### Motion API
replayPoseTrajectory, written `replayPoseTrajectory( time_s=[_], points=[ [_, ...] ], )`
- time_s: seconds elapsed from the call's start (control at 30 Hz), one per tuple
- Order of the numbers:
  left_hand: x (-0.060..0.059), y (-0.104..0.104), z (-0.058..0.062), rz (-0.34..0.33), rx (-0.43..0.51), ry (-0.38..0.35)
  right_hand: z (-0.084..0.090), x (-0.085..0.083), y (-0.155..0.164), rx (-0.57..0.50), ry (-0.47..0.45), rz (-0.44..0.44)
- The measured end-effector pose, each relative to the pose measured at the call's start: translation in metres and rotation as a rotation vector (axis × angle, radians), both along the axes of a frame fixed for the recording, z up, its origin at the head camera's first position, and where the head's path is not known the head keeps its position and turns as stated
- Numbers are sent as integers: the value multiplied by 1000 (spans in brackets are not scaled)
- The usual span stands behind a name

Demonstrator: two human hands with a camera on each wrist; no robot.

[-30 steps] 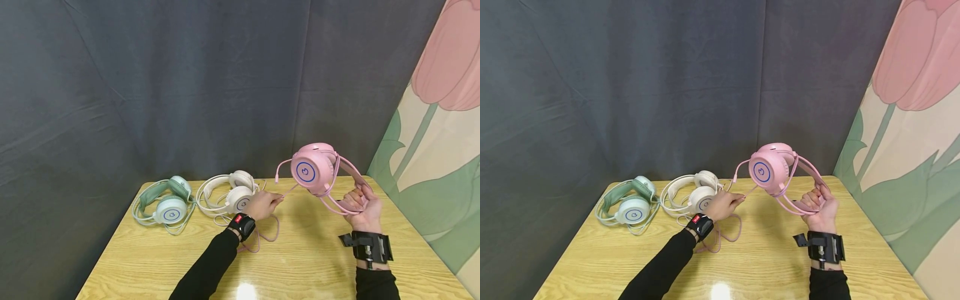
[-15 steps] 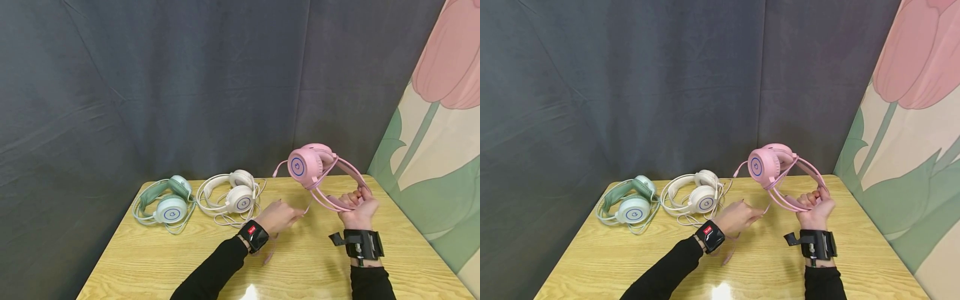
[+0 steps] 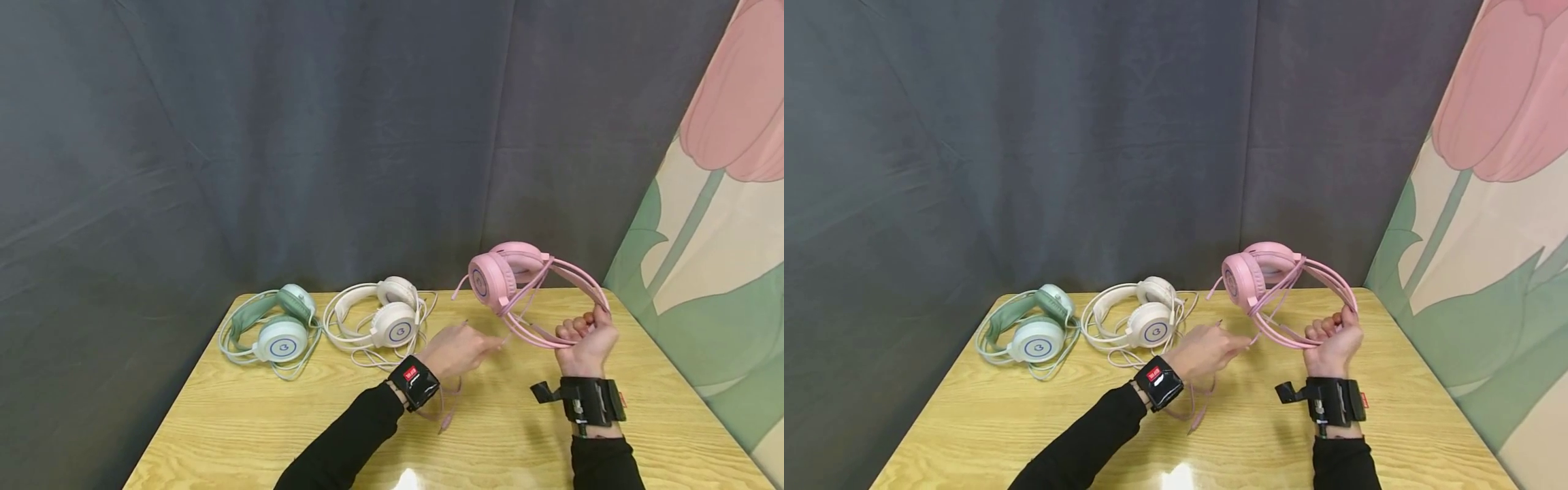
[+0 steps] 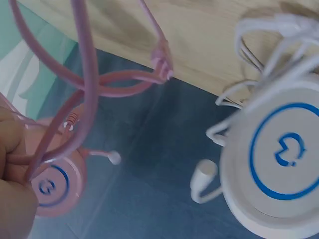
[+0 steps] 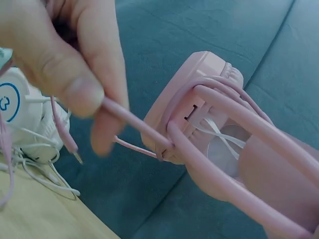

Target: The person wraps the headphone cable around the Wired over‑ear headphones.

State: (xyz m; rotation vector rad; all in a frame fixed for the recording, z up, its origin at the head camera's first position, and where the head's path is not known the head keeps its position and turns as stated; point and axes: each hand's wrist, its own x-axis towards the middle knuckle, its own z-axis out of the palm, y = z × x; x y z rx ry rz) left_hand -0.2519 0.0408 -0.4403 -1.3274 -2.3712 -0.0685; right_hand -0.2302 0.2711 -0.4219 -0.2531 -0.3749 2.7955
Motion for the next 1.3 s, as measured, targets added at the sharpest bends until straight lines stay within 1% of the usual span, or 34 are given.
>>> replayPoseTrajectory(
  time_s=[0.07, 0.17, 0.27, 0.4, 0.47, 0.57, 0.67, 0.73, 0.87, 0.9, 1.03, 1.1, 1.13, 1.23, 1.3],
  points=[
    [-2, -4, 2, 21, 6, -3, 0, 0, 1, 9, 0, -12],
    [-4, -8, 6, 47, 18, -16, -1, 0, 2, 72, -14, -69],
    [-5, -10, 10, 55, 23, -23, -1, 0, 2, 134, -34, -128],
    [-7, -14, 13, 59, 24, 0, 1, -2, 1, 261, -81, -254],
    [-8, -17, 14, 73, 30, 16, 1, -4, 0, 323, -112, -344],
    [-9, -21, 16, 78, 41, 14, -2, -5, -1, 414, -145, -478],
    [-10, -24, 20, 59, 62, 14, -5, -7, -4, 560, -170, -604],
    [-10, -25, 23, 42, 84, 31, -7, -9, -6, 684, -188, -698],
    [-9, -25, 32, 10, 114, 95, -9, -13, -9, 940, -243, -867],
    [-9, -24, 34, 3, 117, 117, -7, -12, -12, 999, -256, -897],
    [-11, -22, 42, 1, 138, 225, -7, -11, -19, 1204, -290, -955],
    [-13, -22, 45, 6, 158, 271, -8, -11, -21, 1297, -308, -963],
    [-14, -23, 47, 11, 167, 289, -11, -13, -19, 1341, -314, -967],
    [-18, -26, 51, 17, 185, 311, -13, -14, -18, 1435, -315, -967],
    [-19, -28, 54, 20, 184, 312, -13, -14, -18, 1468, -310, -956]
  ],
)
